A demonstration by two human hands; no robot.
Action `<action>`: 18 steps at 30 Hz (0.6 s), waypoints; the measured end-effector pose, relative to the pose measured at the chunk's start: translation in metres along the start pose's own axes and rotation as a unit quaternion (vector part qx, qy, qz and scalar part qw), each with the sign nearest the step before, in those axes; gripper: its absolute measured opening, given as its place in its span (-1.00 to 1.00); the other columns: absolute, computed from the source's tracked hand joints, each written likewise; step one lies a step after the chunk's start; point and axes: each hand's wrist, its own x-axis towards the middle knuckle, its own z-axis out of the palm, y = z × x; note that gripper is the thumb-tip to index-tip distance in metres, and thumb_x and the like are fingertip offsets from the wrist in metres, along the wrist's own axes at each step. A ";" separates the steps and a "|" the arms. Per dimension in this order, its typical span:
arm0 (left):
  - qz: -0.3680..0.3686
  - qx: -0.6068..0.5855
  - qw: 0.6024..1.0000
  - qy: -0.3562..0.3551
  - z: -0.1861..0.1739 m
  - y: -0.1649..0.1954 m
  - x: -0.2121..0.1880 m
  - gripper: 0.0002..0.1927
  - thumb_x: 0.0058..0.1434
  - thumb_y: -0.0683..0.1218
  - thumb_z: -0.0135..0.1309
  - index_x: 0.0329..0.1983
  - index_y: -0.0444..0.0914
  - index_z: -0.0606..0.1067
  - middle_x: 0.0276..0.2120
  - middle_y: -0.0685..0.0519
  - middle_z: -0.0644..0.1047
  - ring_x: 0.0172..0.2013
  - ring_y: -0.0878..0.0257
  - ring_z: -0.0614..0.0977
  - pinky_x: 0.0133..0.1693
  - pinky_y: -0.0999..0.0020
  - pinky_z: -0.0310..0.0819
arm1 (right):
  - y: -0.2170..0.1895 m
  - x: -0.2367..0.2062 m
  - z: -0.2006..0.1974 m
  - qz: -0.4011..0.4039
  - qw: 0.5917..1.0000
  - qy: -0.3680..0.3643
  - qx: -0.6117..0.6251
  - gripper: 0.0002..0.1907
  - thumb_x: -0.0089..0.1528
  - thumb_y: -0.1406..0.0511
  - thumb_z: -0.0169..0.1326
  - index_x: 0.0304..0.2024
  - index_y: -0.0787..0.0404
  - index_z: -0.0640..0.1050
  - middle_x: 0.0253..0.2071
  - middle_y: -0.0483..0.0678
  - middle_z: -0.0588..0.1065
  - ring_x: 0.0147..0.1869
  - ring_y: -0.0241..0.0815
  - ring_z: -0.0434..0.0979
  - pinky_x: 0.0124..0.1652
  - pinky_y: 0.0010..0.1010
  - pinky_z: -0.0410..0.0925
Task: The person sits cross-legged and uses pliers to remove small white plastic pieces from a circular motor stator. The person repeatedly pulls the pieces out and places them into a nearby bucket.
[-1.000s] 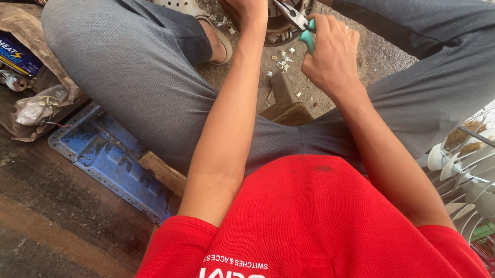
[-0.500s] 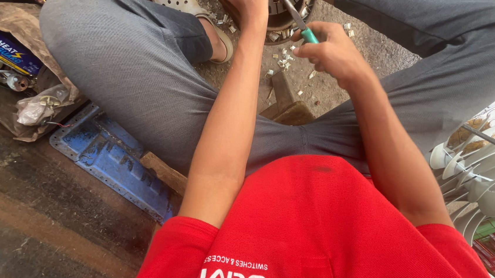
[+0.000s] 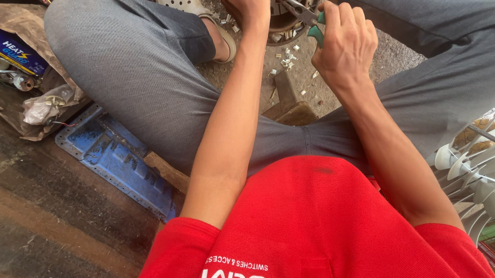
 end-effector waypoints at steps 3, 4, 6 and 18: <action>0.001 0.002 1.000 0.001 0.000 -0.001 0.000 -0.64 0.23 -0.02 0.08 -0.42 -0.46 0.40 -0.52 -0.26 0.57 -0.43 -0.14 0.65 -0.26 0.00 0.45 | -0.001 0.004 0.003 0.073 0.989 -0.074 0.102 -0.52 0.08 0.41 0.30 0.06 0.21 0.51 -0.29 -0.07 0.46 -0.22 -0.17 0.47 -0.26 -0.28 0.31; 0.002 0.002 1.000 0.000 0.000 -0.001 -0.001 -0.64 0.23 -0.02 0.08 -0.42 -0.46 0.40 -0.52 -0.26 0.57 -0.43 -0.14 0.65 -0.26 0.00 0.45 | 0.000 0.006 0.004 0.140 0.960 -0.150 0.188 -0.53 0.10 0.41 0.28 0.07 0.23 0.52 -0.31 -0.07 0.48 -0.27 -0.24 0.47 -0.28 -0.33 0.31; 0.002 0.001 1.000 -0.003 0.000 -0.001 -0.001 -0.64 0.23 -0.02 0.08 -0.42 -0.46 0.40 -0.52 -0.26 0.57 -0.44 -0.14 0.65 -0.27 0.00 0.45 | 0.001 0.007 0.003 0.265 0.827 -0.271 0.415 -0.54 0.15 0.40 0.25 0.13 0.29 0.55 -0.35 -0.09 0.48 -0.35 -0.30 0.43 -0.34 -0.39 0.28; 0.003 -0.001 1.000 -0.001 -0.007 0.006 -0.002 -0.64 0.23 -0.03 0.08 -0.43 -0.46 0.39 -0.53 -0.26 0.57 -0.44 -0.14 0.65 -0.27 0.01 0.45 | -0.022 0.016 -0.017 0.326 0.734 -0.358 0.477 -0.60 0.41 0.09 -0.05 -0.06 0.28 0.59 -0.25 -0.03 0.65 -0.26 -0.27 0.64 -0.25 -0.32 0.49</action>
